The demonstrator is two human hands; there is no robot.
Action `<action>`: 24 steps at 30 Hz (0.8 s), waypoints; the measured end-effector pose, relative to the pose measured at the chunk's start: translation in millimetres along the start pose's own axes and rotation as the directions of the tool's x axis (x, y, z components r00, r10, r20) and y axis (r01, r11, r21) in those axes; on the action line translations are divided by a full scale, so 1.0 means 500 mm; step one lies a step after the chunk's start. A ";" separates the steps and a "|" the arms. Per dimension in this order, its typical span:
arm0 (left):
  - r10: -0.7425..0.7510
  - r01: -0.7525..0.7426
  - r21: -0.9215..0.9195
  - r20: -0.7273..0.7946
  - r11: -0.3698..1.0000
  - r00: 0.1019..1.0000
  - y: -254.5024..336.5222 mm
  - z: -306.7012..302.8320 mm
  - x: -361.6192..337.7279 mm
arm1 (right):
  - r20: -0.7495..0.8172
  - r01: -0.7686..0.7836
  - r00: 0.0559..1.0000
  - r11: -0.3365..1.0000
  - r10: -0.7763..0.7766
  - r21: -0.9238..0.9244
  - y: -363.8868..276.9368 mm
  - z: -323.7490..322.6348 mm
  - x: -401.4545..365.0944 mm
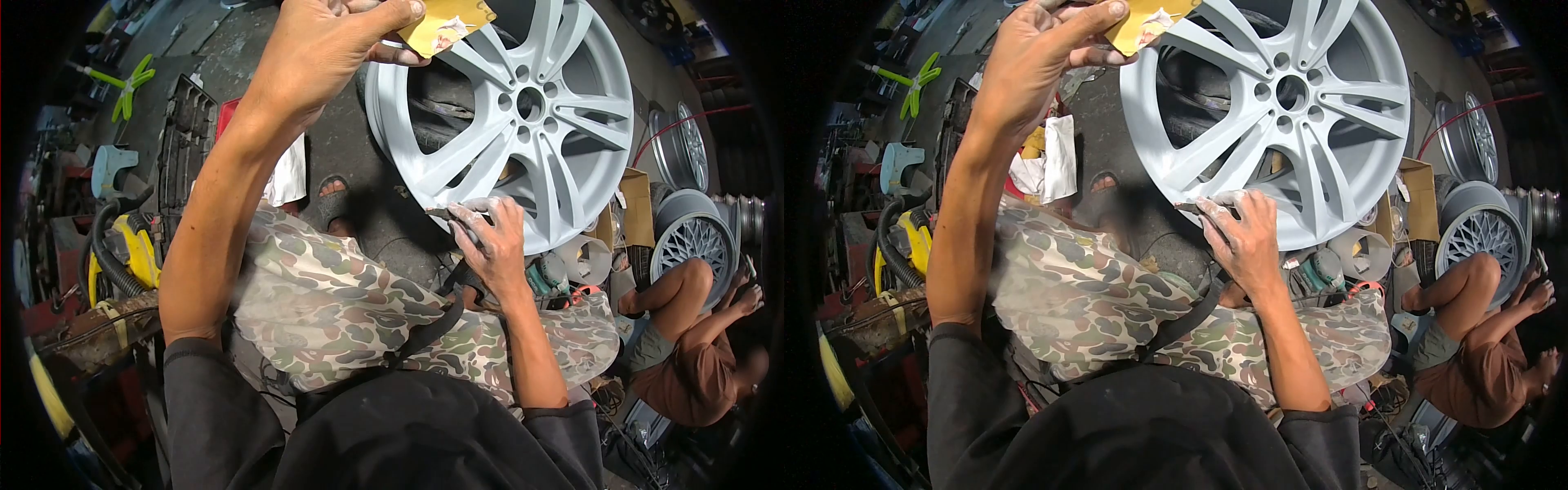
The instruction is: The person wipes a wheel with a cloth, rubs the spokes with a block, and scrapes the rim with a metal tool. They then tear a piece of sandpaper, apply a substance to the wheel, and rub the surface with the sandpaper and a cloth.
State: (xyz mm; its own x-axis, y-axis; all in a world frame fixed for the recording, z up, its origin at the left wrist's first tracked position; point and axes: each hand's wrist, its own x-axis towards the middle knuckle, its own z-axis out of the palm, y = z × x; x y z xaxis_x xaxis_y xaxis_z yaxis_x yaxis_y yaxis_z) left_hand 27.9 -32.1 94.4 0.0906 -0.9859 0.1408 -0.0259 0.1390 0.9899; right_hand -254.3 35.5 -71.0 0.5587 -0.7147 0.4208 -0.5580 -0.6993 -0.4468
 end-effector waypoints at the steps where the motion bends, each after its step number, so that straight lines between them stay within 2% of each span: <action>1: 0.000 0.000 0.000 -0.001 1.000 1.000 -0.001 0.000 0.000 | 0.004 -0.006 1.000 1.000 0.006 -0.003 0.000 -0.002 -0.001; 3: 0.039 -0.038 -0.040 0.029 0.998 0.999 -0.002 -0.001 -0.001 | 0.009 -0.012 1.000 1.000 0.012 -0.005 0.000 -0.005 -0.001; 6: -0.001 0.001 -0.010 0.004 1.000 1.000 -0.001 0.000 0.002 | 0.006 -0.020 1.000 1.000 0.019 0.005 -0.001 -0.008 0.001; 13: 0.027 -0.026 -0.042 0.025 0.999 0.999 -0.007 0.001 0.002 | 0.013 0.012 1.000 1.000 -0.012 -0.007 -0.003 -0.005 0.007; 18: -0.004 0.004 -0.008 -0.003 1.000 1.000 -0.002 0.004 0.003 | 0.003 -0.011 1.000 1.000 0.011 -0.017 -0.001 -0.009 0.002; 21: 0.043 -0.044 0.059 0.016 0.997 0.999 0.004 0.007 0.000 | -0.007 -0.030 1.000 0.999 0.030 -0.029 -0.001 -0.021 0.008; 23: 0.088 -0.090 0.064 0.027 0.994 0.996 -0.027 0.003 0.006 | -0.072 -0.083 0.993 0.989 0.093 0.126 0.004 -0.023 0.009; 24: 0.123 -0.124 0.067 0.025 0.990 0.992 -0.043 0.002 0.011 | -0.092 -0.086 0.991 0.989 0.097 0.117 0.003 -0.028 0.012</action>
State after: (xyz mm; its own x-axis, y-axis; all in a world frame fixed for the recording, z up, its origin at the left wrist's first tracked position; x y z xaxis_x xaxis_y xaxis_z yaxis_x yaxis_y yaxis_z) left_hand 28.0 -40.5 73.9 0.0618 -0.9633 0.2612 -0.1040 0.2541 0.9616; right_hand -260.7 30.2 -58.0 0.4428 -0.7776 0.4464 -0.5284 -0.6285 -0.5707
